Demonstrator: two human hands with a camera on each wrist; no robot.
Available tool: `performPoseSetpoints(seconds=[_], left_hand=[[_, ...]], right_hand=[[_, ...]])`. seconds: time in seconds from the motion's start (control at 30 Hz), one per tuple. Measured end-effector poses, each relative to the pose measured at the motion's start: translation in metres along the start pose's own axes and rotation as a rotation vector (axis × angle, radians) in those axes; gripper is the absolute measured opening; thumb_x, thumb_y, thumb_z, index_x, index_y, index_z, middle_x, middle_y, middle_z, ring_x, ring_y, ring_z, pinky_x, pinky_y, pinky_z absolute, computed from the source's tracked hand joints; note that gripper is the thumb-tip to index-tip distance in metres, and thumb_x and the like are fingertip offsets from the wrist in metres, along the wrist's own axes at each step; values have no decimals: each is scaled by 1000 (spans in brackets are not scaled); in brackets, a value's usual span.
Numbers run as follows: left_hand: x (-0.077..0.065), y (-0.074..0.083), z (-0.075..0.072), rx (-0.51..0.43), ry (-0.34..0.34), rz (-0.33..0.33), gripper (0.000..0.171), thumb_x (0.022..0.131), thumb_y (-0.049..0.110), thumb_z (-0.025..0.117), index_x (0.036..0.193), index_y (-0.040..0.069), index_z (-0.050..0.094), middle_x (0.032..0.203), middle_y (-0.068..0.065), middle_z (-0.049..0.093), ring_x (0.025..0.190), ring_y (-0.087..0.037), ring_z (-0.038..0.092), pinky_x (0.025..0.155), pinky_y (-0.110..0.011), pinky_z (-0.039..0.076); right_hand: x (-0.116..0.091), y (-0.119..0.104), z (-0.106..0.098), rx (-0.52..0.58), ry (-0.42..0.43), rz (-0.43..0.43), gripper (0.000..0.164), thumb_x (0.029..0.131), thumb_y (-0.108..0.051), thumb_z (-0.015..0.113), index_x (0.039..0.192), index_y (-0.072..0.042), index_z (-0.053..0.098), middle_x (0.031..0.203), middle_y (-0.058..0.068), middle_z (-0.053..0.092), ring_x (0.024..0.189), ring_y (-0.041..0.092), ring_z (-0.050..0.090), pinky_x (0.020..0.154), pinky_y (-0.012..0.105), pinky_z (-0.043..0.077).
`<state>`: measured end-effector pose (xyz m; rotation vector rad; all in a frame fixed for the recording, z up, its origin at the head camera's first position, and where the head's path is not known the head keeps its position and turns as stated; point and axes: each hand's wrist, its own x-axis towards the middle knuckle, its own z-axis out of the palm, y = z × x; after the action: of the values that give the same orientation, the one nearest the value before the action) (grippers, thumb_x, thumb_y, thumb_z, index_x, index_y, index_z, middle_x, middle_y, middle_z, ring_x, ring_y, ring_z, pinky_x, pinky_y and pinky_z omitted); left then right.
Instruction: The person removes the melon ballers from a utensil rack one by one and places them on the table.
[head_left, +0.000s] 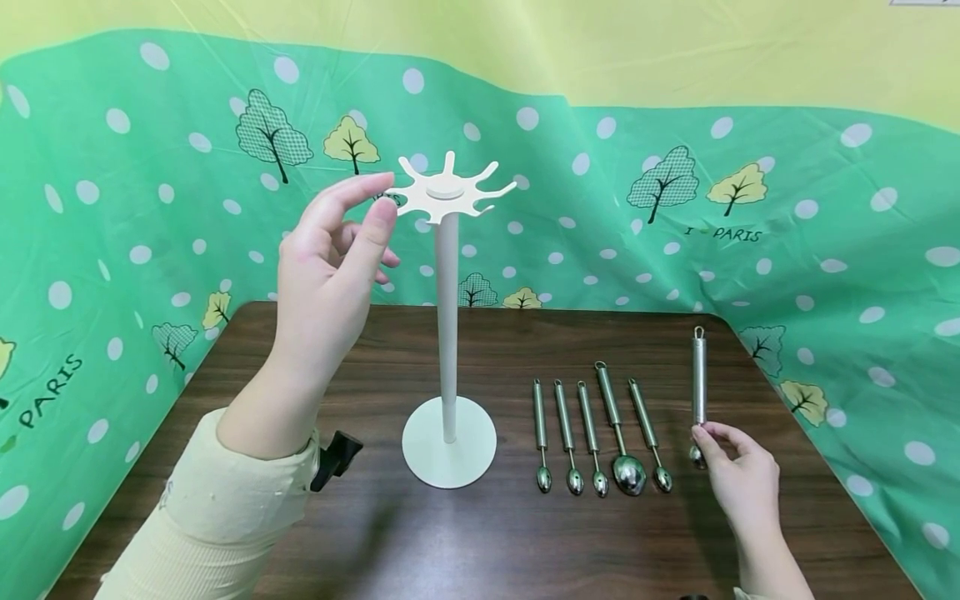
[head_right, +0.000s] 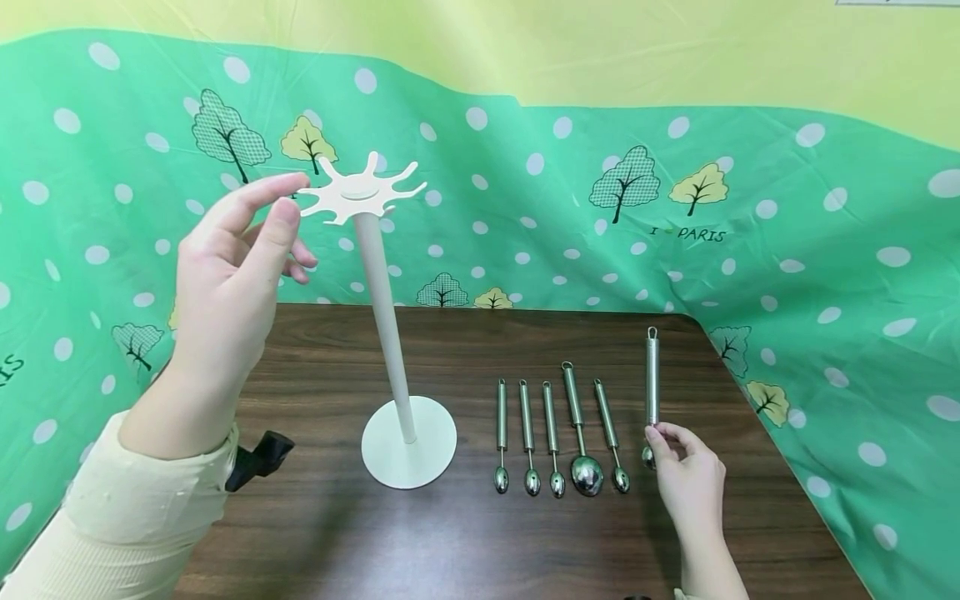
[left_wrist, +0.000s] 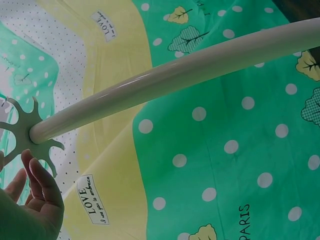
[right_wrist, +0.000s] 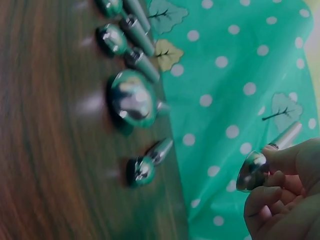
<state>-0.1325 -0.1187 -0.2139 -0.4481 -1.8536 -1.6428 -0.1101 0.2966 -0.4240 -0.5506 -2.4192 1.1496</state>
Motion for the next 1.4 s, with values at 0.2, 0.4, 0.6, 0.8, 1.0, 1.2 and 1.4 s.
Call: performPoseSetpoints(seconds=[0.2, 0.4, 0.6, 0.8, 1.0, 1.2, 1.4], left_hand=[[0, 0, -1, 4, 1, 6, 31, 99, 19, 59, 127, 7, 65, 117, 9, 62, 64, -10, 60, 59, -24, 51], [0, 0, -1, 0, 4, 17, 30, 100, 18, 59, 127, 7, 66, 113, 4, 62, 63, -10, 60, 59, -24, 51], [0, 0, -1, -4, 3, 12, 30, 100, 18, 59, 127, 6, 65, 114, 8, 61, 63, -10, 59, 59, -24, 51], [1, -1, -1, -6, -1, 0, 31, 100, 19, 59, 127, 7, 65, 121, 8, 60, 64, -11, 59, 60, -24, 51], [1, -1, 0, -4, -4, -8, 30, 99, 21, 60, 126, 8, 66, 113, 9, 60, 65, -13, 59, 60, -25, 51], [1, 0, -1, -4, -3, -6, 30, 99, 21, 60, 125, 7, 66, 108, 8, 60, 65, -13, 59, 59, -25, 52], [1, 0, -1, -5, -1, -2, 29, 99, 19, 60, 124, 6, 66, 107, 9, 61, 64, -12, 59, 58, -24, 51]], right_hand=[[9, 12, -3, -105, -53, 29, 32, 95, -24, 67, 111, 4, 70, 59, -19, 62, 53, -6, 51, 50, 22, 38], [17, 24, -4, -223, -111, 24, 36, 97, -29, 63, 111, 3, 70, 73, 2, 71, 56, -4, 49, 53, 24, 39], [24, 33, -3, -286, -196, 24, 37, 99, -28, 59, 112, 5, 69, 77, 6, 71, 56, 5, 56, 56, 27, 40], [31, 41, 1, -355, -273, -6, 35, 100, -25, 57, 110, 6, 69, 92, 19, 73, 78, 32, 66, 64, 38, 45], [35, 44, 4, -392, -330, 13, 33, 100, -24, 56, 108, 6, 69, 103, 27, 69, 95, 47, 61, 69, 46, 46], [37, 46, 5, -416, -344, 25, 32, 98, -22, 55, 104, 6, 69, 102, 28, 68, 94, 49, 60, 69, 47, 46], [38, 51, 7, -440, -364, 42, 31, 98, -21, 54, 103, 6, 68, 107, 31, 65, 100, 54, 57, 73, 52, 46]])
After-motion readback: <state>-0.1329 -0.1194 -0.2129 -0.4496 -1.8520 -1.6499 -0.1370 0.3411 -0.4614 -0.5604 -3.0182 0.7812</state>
